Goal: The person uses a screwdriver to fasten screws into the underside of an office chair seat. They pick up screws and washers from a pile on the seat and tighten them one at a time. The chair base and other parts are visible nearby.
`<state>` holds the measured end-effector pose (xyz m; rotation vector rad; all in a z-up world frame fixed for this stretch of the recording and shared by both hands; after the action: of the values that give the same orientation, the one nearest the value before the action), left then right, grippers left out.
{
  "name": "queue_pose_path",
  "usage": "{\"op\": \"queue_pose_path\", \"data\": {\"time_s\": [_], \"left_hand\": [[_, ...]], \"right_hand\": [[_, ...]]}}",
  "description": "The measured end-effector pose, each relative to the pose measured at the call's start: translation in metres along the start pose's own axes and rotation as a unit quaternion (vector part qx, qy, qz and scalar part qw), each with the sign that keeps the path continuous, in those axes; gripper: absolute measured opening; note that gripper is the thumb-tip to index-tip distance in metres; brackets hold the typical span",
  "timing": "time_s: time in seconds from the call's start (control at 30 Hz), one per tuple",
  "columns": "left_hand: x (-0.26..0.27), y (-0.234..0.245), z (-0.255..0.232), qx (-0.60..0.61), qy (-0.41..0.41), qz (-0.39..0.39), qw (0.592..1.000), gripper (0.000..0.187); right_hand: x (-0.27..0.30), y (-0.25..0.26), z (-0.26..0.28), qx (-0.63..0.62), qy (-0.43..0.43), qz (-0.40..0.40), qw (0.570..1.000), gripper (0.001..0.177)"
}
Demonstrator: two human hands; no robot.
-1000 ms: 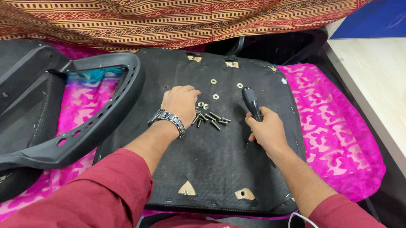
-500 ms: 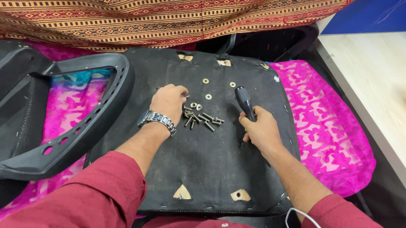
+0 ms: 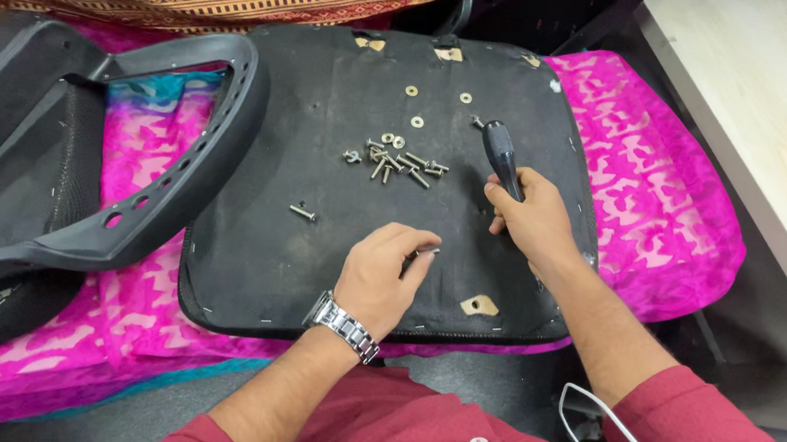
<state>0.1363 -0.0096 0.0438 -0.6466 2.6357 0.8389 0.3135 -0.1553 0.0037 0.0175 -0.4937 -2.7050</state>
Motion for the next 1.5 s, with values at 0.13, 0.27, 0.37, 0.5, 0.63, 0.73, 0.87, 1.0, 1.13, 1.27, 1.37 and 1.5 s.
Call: {"op": "queue_pose_path", "data": {"time_s": [0.13,0.27,0.37,0.5,0.63,0.73,0.87,1.0,1.13,1.27,1.37,1.5], "left_hand": [[0.021,-0.011,0.004,-0.011,0.022,0.048,0.999,0.014],[0.023,-0.016,0.008,0.001,0.038,0.050,0.998,0.013],[0.022,-0.024,0.000,0.019,0.017,0.067,0.997,0.016],[0.018,-0.027,0.012,0.091,0.108,0.062,0.988,0.022],[0.015,-0.006,0.029,0.095,0.145,0.039,0.984,0.020],[0.016,0.012,0.044,0.084,0.196,0.011,0.977,0.020],[0.020,0.037,0.050,0.081,0.190,-0.033,0.978,0.020],[0.032,0.051,0.058,0.041,0.206,-0.038,0.977,0.018],[0.035,0.052,0.059,0.038,0.211,-0.022,0.976,0.017],[0.034,0.051,0.055,0.028,0.193,-0.026,0.980,0.017],[0.035,0.049,0.051,-0.016,0.180,-0.028,0.983,0.015],[0.035,0.047,0.046,-0.056,0.154,-0.030,0.986,0.017]], "right_hand": [[0.022,0.002,-0.003,-0.004,-0.018,0.000,1.000,0.022],[0.039,-0.003,-0.004,-0.018,-0.017,0.012,1.000,0.022],[0.049,-0.003,-0.005,-0.026,-0.015,0.017,0.999,0.022],[0.060,0.000,-0.010,-0.052,-0.012,0.019,0.998,0.023],[0.068,0.002,-0.009,-0.018,-0.009,0.010,1.000,0.023],[0.068,-0.002,-0.005,0.002,0.005,0.014,1.000,0.022],[0.066,-0.004,-0.002,0.018,0.015,0.010,1.000,0.022],[0.067,-0.005,-0.005,0.042,0.010,0.003,0.999,0.022],[0.062,-0.001,-0.004,0.007,-0.021,-0.008,1.000,0.024],[0.065,0.002,0.002,0.042,-0.024,-0.054,0.997,0.027],[0.082,-0.016,0.011,0.186,0.030,-0.048,0.981,0.031],[0.100,-0.025,0.026,0.304,0.141,-0.097,0.937,0.031]]}}
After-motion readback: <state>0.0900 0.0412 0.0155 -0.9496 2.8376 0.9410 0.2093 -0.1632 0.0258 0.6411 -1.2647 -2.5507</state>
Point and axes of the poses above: each hand's wrist, its own x-axis away from the middle knuckle, its own y-axis out of the back of the hand, z = x × y, the point moved 8 cm from there along -x, towards the middle knuckle, and after that the axes turned 5 degrees about y, right-handed, at the moved point
